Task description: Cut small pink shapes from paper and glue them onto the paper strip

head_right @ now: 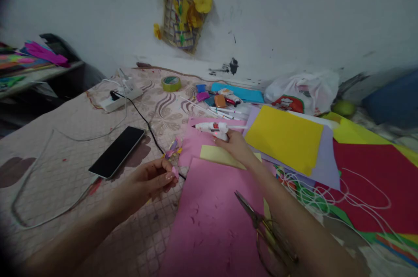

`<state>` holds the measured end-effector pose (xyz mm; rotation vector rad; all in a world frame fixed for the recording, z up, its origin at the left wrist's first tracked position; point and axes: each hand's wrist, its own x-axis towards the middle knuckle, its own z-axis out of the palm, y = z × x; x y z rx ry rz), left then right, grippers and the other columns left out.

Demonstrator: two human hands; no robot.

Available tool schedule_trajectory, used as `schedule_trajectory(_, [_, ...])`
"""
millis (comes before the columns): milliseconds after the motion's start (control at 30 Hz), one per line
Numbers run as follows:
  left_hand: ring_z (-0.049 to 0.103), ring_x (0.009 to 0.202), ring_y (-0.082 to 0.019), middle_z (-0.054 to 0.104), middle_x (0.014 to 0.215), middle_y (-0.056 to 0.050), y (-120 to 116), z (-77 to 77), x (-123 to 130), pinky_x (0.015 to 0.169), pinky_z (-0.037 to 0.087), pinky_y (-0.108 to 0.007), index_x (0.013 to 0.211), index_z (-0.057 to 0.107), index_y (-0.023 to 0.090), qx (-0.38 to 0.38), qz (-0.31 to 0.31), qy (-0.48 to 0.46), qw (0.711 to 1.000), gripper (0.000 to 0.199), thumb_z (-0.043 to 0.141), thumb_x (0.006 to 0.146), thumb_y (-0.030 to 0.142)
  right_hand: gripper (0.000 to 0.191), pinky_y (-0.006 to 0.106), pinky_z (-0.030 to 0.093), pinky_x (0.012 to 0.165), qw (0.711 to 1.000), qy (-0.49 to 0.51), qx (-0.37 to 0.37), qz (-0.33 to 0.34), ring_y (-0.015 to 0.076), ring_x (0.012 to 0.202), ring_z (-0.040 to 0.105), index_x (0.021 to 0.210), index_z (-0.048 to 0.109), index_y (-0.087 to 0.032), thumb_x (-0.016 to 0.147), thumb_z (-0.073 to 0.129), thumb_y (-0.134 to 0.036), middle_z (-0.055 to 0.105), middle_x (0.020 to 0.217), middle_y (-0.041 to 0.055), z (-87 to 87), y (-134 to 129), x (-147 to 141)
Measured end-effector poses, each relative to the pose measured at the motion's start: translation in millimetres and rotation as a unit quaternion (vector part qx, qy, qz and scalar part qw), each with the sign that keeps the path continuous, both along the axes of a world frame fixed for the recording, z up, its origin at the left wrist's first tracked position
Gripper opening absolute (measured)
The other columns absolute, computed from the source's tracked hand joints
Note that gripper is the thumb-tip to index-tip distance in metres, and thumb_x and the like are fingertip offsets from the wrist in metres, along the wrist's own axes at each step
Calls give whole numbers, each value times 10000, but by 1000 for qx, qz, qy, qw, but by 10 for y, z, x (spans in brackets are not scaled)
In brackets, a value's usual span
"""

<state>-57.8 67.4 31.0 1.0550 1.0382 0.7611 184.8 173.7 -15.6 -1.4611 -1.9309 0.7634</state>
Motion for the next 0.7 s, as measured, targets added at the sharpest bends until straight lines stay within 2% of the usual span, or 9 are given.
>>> schedule_trajectory(67, [437,545,-64,538,672,1,50,-4,-41,455,312,-182,742,491,163,-9,12,-32,999,205,609,738,331,324,272,419,530,999,45,-6,29,191,629,560,886,631,-148,755,540,-430,631,723,31,78,-63,8])
schedule_trajectory(133, [453,573,-66,542,686,0,108,-7,-80,476,323,-183,740,491,160,-12,27,-56,998,201,616,736,317,301,291,436,566,998,35,-2,57,208,662,569,839,638,-168,769,533,-442,632,721,34,163,-143,16])
schedule_trajectory(300, [492,630,-72,553,706,-7,241,6,-147,593,381,-212,736,502,146,-5,73,-79,994,188,631,716,281,249,332,460,667,994,27,8,109,238,787,572,902,607,-210,793,523,-417,629,839,44,311,-329,-2])
schedule_trajectory(467, [517,675,-83,560,736,-16,298,-27,-187,650,403,-230,759,514,144,3,90,-82,993,142,595,748,260,194,310,456,645,988,45,-9,145,214,750,543,785,546,-217,810,503,-405,577,769,34,360,-411,-68])
schedule_trajectory(700, [547,757,-114,604,837,-51,293,-40,-202,674,412,-245,768,513,151,9,92,-41,995,153,575,768,291,149,256,431,613,982,69,-7,174,164,693,497,771,483,-214,821,509,-351,498,746,10,395,-454,-147])
